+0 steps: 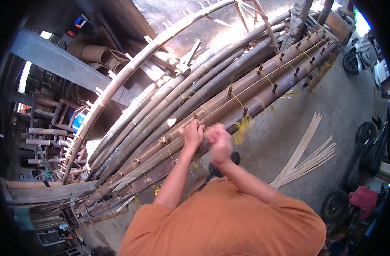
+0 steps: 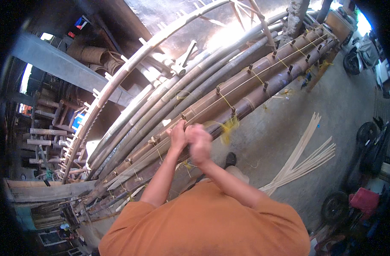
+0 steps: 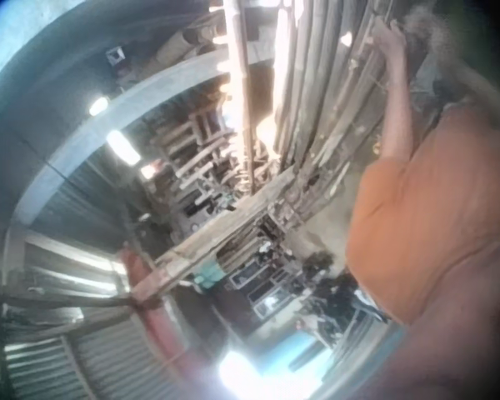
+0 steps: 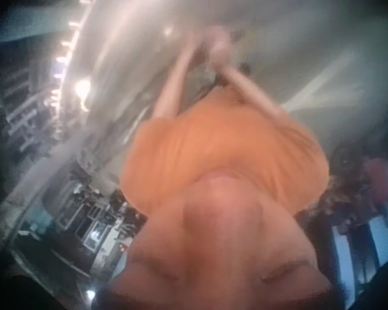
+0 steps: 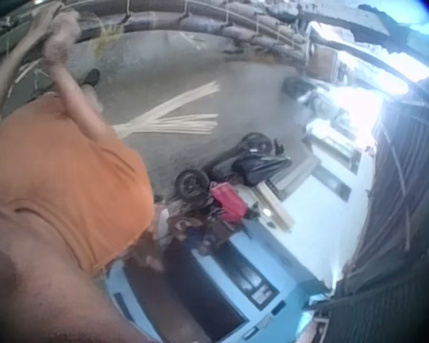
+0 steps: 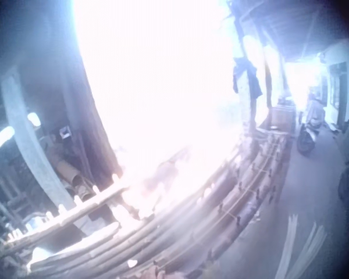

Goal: The person repeatedly picks thin bamboo rods from the floor and ties them to a horizontal bamboo rack using yellow string. The person wraps the string around the rods and rack, then ties knots to secure each rod in place.

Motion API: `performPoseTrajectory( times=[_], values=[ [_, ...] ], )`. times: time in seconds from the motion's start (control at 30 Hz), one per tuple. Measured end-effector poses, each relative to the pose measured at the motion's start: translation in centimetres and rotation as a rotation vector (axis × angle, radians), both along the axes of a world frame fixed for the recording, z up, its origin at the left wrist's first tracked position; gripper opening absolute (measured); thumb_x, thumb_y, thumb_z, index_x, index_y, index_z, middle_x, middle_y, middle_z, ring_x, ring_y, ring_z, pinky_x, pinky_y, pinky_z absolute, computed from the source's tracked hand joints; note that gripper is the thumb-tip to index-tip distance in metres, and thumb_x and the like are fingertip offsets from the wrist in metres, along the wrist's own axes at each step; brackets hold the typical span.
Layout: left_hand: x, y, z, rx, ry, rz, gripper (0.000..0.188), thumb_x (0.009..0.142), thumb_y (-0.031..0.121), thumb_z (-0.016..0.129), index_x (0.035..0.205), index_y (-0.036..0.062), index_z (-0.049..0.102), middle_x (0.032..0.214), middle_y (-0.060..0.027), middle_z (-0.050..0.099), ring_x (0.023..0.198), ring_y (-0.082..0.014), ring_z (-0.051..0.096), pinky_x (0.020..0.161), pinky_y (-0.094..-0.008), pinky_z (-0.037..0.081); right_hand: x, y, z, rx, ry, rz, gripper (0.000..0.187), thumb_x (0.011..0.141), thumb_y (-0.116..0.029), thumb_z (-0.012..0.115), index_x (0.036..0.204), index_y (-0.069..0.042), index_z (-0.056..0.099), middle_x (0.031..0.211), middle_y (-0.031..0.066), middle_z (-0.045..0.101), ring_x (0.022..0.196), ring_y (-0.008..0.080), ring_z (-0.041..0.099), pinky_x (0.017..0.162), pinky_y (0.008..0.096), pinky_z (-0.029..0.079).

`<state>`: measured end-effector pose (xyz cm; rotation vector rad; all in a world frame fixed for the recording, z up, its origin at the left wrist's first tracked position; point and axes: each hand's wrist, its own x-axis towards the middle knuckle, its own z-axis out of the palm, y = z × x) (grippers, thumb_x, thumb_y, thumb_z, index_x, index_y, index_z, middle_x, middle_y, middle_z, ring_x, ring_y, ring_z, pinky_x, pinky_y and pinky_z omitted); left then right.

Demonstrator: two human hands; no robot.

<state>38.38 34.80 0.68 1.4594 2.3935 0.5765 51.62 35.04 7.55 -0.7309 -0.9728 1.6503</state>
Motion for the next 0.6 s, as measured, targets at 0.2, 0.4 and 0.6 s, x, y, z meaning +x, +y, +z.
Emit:
performPoseTrajectory(
  times=[0.2, 0.4, 0.6],
  values=[
    [-1.2, -0.9, -3.0, 0.238, -0.030, -0.105, 0.023, 0.095, 0.026, 0.048, 0.106, 0.0121, 0.063, 0.099, -0.0108, 0.067, 0.092, -0.0305, 0.063, 0.090, -0.0516, 0.035, -13.5, 9.6, 0.2, 0.312, -0.498, 0.772, 0.061, 0.100, -0.047, 0.034, 0.100, 0.006, 0.064, 0.100, 0.0241, 0.065, 0.095, 0.0321, 0.063, 0.088, 0.0391, 0.047],
    [-1.2, -0.9, -0.9, 0.078, -0.133, -0.062, 0.028, 0.098, 0.030, 0.043, 0.108, 0.0163, 0.066, 0.092, -0.0157, 0.068, 0.090, -0.0335, 0.063, 0.086, -0.0478, 0.033, -9.4, 13.4, -0.6, 0.858, -1.563, 0.571, 0.083, 0.090, -0.073, 0.032, 0.112, 0.000, 0.065, 0.111, 0.0257, 0.062, 0.101, 0.0332, 0.062, 0.085, 0.0447, 0.046],
    [-3.0, -1.4, -4.9, 0.049, 0.085, -0.008, 0.030, 0.098, 0.031, 0.045, 0.098, 0.0115, 0.067, 0.084, -0.0134, 0.068, 0.085, -0.0327, 0.062, 0.083, -0.0444, 0.030, -2.7, 11.1, 4.5, 0.306, -0.273, 1.094, 0.049, 0.097, -0.044, 0.048, 0.077, -0.001, 0.061, 0.071, 0.0068, 0.059, 0.068, 0.0165, 0.055, 0.065, 0.0321, 0.046]
  ],
)
